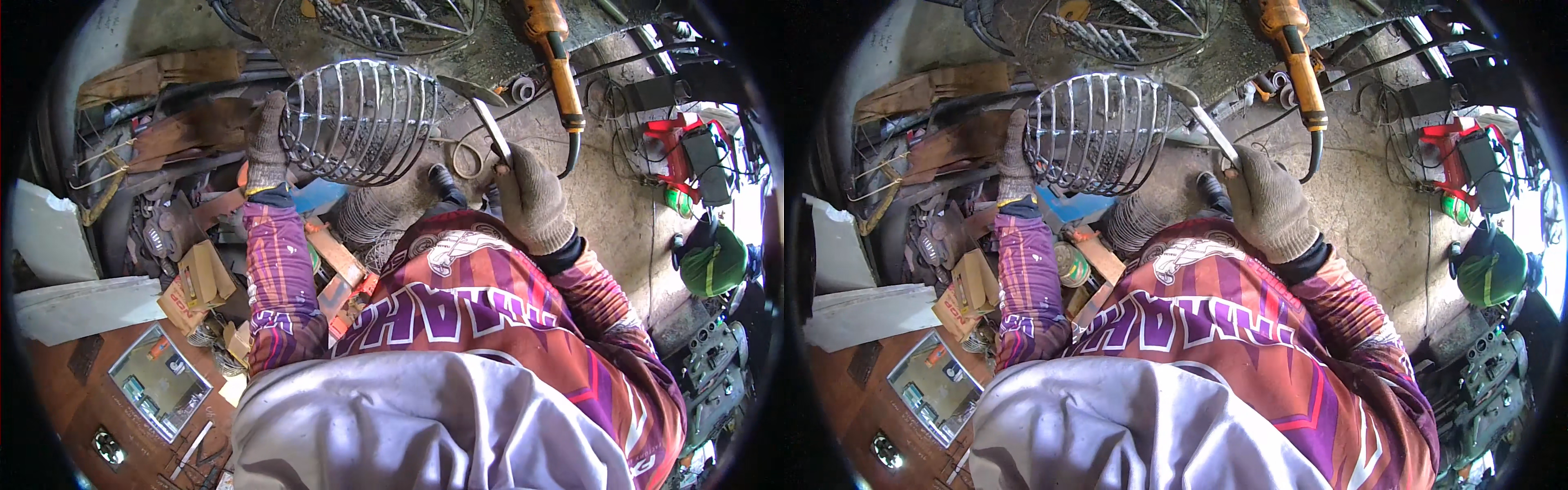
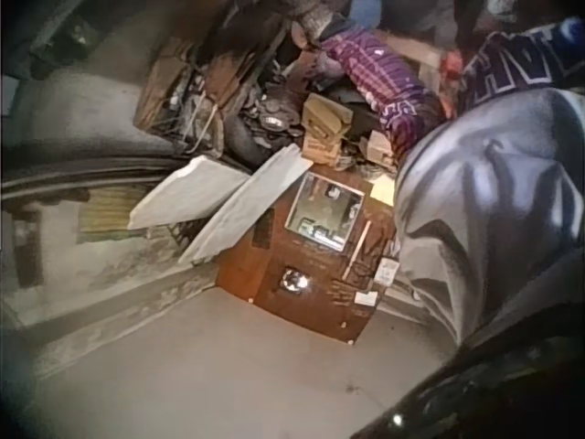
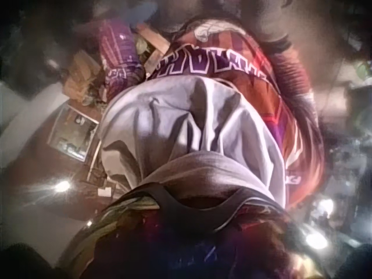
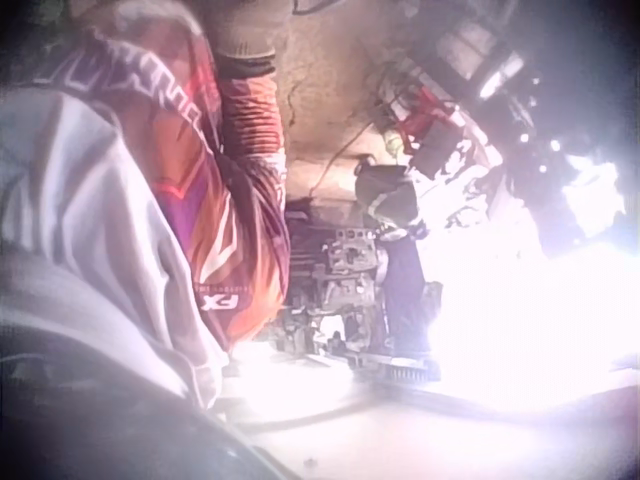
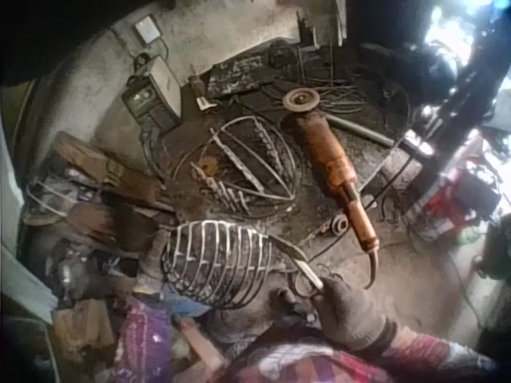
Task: The person welds components of a curved metal cage-like structure, using a welding torch to join the metal rods and then checking the welds.
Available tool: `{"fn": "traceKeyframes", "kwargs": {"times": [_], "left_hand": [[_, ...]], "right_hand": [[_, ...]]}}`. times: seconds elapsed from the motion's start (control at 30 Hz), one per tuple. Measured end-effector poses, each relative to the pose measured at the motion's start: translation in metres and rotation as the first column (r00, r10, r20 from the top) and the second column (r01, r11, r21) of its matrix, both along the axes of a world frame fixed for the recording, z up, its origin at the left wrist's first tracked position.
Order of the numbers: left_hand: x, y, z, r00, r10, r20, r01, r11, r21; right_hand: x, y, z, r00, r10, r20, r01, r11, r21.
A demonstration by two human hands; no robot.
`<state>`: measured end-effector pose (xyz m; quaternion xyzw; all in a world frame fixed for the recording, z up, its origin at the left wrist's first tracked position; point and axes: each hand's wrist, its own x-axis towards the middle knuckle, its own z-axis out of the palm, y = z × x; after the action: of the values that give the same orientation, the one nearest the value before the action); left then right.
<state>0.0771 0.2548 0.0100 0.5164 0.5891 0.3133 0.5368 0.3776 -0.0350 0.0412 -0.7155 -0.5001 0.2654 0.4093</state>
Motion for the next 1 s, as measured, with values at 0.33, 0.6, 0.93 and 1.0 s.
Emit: {"fn": "traceKeyframes", "kwargs": {"times": [0.33,0.6,0.93,1.0], "left_hand": [[-0.012,0.005,-0.016,0.997,0.012,0.082,0.0,0.988,-0.153],[-0.025,0.012,-0.032,0.998,-0.068,0.014,0.067,0.997,0.039],[-0.018,0.006,-0.033,0.998,-0.044,0.053,0.044,0.999,0.017],[-0.011,0.003,-0.033,0.996,-0.006,0.093,0.009,0.999,-0.038]], "right_hand": [[-0.007,0.012,-0.008,0.995,0.033,0.096,-0.04,0.996,0.074],[-0.006,0.015,0.001,0.977,0.078,0.198,-0.081,0.997,0.007],[0.006,0.016,-0.004,0.975,0.066,0.211,-0.065,0.998,-0.011],[0.004,0.017,-0.007,0.964,0.087,0.252,-0.062,0.993,-0.104]]}}
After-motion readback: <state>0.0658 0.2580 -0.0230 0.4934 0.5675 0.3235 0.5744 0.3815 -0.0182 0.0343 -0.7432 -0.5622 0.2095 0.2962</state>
